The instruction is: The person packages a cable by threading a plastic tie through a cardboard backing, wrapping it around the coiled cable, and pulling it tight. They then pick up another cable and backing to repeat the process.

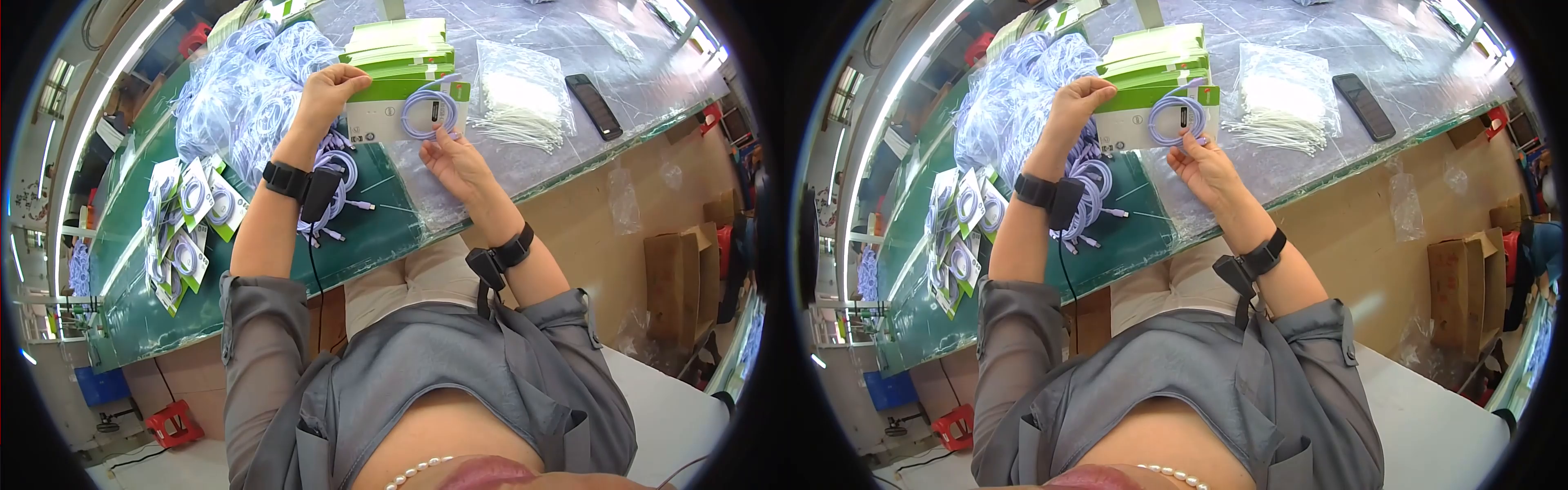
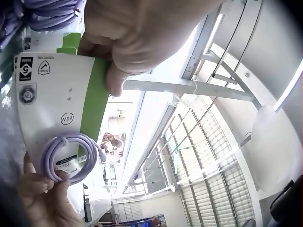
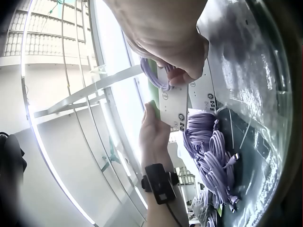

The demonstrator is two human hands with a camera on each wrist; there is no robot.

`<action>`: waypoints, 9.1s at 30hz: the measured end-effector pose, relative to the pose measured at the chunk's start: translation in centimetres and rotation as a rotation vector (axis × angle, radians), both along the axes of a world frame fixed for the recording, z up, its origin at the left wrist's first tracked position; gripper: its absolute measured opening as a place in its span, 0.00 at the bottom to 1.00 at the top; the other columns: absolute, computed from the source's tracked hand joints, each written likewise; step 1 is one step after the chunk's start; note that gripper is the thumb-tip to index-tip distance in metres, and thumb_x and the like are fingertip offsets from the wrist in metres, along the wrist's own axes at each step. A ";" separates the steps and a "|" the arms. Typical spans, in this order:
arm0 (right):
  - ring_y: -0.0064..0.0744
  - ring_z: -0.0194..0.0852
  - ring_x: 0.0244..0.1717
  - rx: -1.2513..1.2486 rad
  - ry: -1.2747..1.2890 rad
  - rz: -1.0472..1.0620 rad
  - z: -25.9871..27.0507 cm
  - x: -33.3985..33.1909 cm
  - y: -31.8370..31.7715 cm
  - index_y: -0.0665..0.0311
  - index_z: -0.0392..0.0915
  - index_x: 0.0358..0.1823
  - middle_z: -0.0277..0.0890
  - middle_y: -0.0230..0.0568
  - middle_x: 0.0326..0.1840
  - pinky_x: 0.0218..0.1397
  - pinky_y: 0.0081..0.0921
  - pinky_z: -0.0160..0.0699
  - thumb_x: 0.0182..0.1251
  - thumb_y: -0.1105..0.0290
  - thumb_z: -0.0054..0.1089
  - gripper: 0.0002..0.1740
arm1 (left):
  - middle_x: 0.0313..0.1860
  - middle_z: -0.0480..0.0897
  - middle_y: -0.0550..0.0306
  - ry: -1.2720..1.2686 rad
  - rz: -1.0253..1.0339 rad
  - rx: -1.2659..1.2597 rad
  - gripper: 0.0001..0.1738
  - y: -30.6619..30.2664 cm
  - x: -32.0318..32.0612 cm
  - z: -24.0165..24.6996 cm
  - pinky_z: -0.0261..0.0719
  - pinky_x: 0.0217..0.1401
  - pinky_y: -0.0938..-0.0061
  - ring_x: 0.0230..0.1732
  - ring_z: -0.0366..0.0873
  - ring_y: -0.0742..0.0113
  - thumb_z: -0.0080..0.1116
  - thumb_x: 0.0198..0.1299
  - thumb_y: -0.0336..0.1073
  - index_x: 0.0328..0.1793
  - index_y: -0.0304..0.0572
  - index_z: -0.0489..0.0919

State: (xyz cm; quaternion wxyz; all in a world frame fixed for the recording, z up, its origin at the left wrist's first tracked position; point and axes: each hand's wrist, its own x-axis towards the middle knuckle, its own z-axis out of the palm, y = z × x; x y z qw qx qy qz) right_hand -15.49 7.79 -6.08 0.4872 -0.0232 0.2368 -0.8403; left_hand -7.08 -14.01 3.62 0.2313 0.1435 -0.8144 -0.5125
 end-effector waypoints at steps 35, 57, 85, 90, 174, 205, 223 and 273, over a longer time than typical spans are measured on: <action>0.47 0.78 0.48 0.291 0.328 0.285 3.5 -4.0 -4.6 0.65 0.70 0.49 0.75 0.47 0.47 0.50 0.45 0.82 0.68 0.74 0.53 0.10 | 0.45 0.79 0.51 0.456 0.364 1.033 0.18 4.2 -3.4 -12.3 0.82 0.41 0.66 0.42 0.80 0.59 0.39 0.72 0.44 0.56 0.37 0.68; 0.20 0.71 0.27 0.147 0.443 -0.160 2.9 0.2 1.6 0.64 0.73 0.39 0.73 0.31 0.28 0.28 0.16 0.68 0.70 0.67 0.55 0.07 | 0.42 0.78 0.60 0.436 -0.100 1.192 0.12 14.4 2.3 -5.0 0.73 0.43 0.81 0.39 0.74 0.75 0.47 0.70 0.40 0.52 0.40 0.73; 0.20 0.71 0.28 0.640 1.661 -0.679 3.2 1.7 2.3 0.66 0.74 0.49 0.75 0.35 0.37 0.32 0.19 0.74 0.63 0.67 0.62 0.16 | 0.39 0.82 0.57 0.501 0.131 1.009 0.12 16.9 4.5 -8.9 0.79 0.35 0.76 0.34 0.79 0.72 0.60 0.63 0.35 0.47 0.33 0.79; 0.19 0.73 0.29 0.639 1.371 -0.418 3.9 1.8 2.7 0.67 0.76 0.47 0.77 0.37 0.41 0.32 0.20 0.75 0.63 0.71 0.61 0.12 | 0.42 0.82 0.55 0.525 0.114 1.095 0.12 16.5 4.5 -9.5 0.81 0.37 0.73 0.36 0.80 0.69 0.58 0.63 0.32 0.50 0.32 0.77; 0.37 0.71 0.46 0.816 1.967 -0.603 1.8 -7.4 10.1 0.58 0.79 0.33 0.75 0.33 0.35 0.49 0.32 0.69 0.49 0.77 0.67 0.09 | 0.58 0.73 0.52 0.379 0.075 0.873 0.23 16.0 4.3 -8.2 0.80 0.52 0.71 0.53 0.77 0.64 0.51 0.65 0.27 0.66 0.37 0.62; 0.35 0.71 0.41 0.430 1.930 -0.601 3.8 -0.6 6.0 0.60 0.78 0.30 0.77 0.31 0.34 0.49 0.29 0.61 0.50 0.78 0.65 0.07 | 0.51 0.77 0.52 0.550 -0.024 1.461 0.17 15.6 2.4 -4.3 0.79 0.53 0.65 0.51 0.77 0.62 0.58 0.62 0.32 0.55 0.38 0.70; 0.30 0.71 0.34 0.513 1.706 -0.575 4.1 1.7 4.9 0.63 0.78 0.29 0.76 0.33 0.28 0.46 0.27 0.66 0.52 0.77 0.65 0.05 | 0.48 0.78 0.51 0.611 -0.035 1.560 0.15 15.5 2.2 -5.0 0.79 0.50 0.67 0.48 0.76 0.62 0.58 0.62 0.32 0.52 0.36 0.70; 0.33 0.73 0.30 0.496 1.896 -0.813 7.1 4.5 4.2 0.59 0.76 0.25 0.73 0.29 0.24 0.50 0.32 0.66 0.48 0.76 0.65 0.06 | 0.35 0.77 0.54 0.723 -0.172 2.034 0.07 14.0 3.5 -3.2 0.74 0.49 0.71 0.41 0.72 0.64 0.59 0.58 0.26 0.41 0.30 0.76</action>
